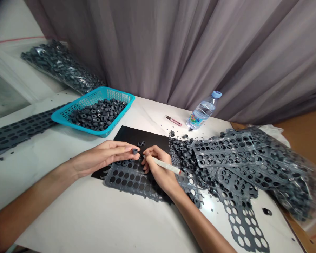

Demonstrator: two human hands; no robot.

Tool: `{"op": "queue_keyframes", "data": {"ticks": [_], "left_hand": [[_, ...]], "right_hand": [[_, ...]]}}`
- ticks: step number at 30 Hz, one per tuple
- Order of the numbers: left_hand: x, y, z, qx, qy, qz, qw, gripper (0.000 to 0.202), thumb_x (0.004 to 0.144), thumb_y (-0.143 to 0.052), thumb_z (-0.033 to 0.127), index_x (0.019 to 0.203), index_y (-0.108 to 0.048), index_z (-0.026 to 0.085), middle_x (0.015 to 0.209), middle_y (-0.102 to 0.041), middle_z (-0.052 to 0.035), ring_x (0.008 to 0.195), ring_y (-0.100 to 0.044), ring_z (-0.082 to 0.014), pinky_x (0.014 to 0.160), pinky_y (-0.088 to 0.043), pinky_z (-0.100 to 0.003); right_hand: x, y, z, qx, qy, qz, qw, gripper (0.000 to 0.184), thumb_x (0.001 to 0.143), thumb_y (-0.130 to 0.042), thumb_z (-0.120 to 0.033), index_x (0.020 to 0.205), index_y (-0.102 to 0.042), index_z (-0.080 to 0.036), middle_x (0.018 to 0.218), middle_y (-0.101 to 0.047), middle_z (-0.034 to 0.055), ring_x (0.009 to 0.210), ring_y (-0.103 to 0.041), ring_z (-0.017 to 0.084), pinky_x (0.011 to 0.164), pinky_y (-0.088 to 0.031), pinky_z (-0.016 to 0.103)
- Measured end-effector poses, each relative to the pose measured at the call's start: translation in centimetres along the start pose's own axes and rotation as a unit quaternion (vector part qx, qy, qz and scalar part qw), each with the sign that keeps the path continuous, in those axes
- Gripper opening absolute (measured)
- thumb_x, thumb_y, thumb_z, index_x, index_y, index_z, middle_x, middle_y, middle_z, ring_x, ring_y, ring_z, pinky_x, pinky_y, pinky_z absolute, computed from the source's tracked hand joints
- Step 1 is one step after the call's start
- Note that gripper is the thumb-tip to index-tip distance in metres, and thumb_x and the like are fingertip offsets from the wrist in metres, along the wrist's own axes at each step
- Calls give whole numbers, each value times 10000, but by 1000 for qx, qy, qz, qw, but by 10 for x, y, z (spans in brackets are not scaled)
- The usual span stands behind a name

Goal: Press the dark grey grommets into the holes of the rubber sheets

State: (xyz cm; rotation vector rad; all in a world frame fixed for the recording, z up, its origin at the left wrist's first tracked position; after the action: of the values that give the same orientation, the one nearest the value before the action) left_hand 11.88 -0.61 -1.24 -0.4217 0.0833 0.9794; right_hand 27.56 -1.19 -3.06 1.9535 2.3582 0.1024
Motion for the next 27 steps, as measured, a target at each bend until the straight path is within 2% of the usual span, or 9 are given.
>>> {"op": "queue_keyframes", "data": {"ticks": [8,19,21,23,24,25,27], "left_hand": [[-1,-5,2,-3,-4,-20,1000,280,987,-673,309,1183,-770,133,1248,-766,-113,1241,-686,-248,1170,-476,-338],[-4,-5,6,13,-7,-21,1000,344,963,-701,372,1194,-756,123,1255,-760,-136,1244,-684,-271,1159,-479,-361],[-6,6,16,39,-37,36,998,368,966,-688,412,1201,-744,135,1242,-765,-132,1219,-699,-273,1150,-484,-379],[-15,30,40,100,-118,155,976,391,978,-652,463,1208,-728,157,1213,-775,-120,1168,-723,-268,1121,-502,-389],[-25,45,56,145,-171,226,948,398,988,-627,483,1215,-720,169,1209,-774,-113,1150,-729,-265,1105,-511,-390],[-36,58,72,197,-222,296,908,400,998,-601,493,1224,-711,182,1220,-768,-106,1138,-730,-263,1091,-516,-390],[-58,78,98,311,-292,405,809,385,1019,-555,484,1245,-699,209,1272,-741,-93,1153,-710,-265,1087,-506,-396]], "right_hand": [[1,-3,-1,-15,3,-12,1000,174,983,-598,-350,923,-614,-188,738,-660,-2,585,-596,122,530,-497,221],[-1,-5,-2,-34,5,-28,999,188,989,-585,-360,911,-609,-191,734,-641,-6,599,-587,124,533,-471,219],[-1,-5,0,-37,6,-27,999,198,984,-595,-380,926,-610,-191,735,-647,-4,585,-581,125,523,-466,221],[-1,-5,2,-44,5,-23,999,224,988,-596,-412,942,-613,-193,740,-655,1,579,-575,127,515,-460,223],[-1,-5,3,-50,5,-21,999,239,993,-590,-427,947,-616,-195,740,-657,4,583,-573,130,513,-456,224],[-1,-6,4,-58,5,-20,998,251,1000,-582,-440,948,-620,-197,740,-657,6,589,-571,134,512,-452,225],[-2,-8,4,-76,8,-22,997,267,1008,-573,-454,942,-628,-201,734,-655,7,592,-563,138,510,-444,226]]}}
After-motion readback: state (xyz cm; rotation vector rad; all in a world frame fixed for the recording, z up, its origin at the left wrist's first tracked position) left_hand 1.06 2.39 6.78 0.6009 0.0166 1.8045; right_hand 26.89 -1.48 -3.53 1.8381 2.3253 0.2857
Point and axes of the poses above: each hand's wrist, its own x-axis towards the middle knuckle, its own y-axis out of the back of the hand, z = x × y, the point moved 9 cm from there along x, towards the middle knuckle
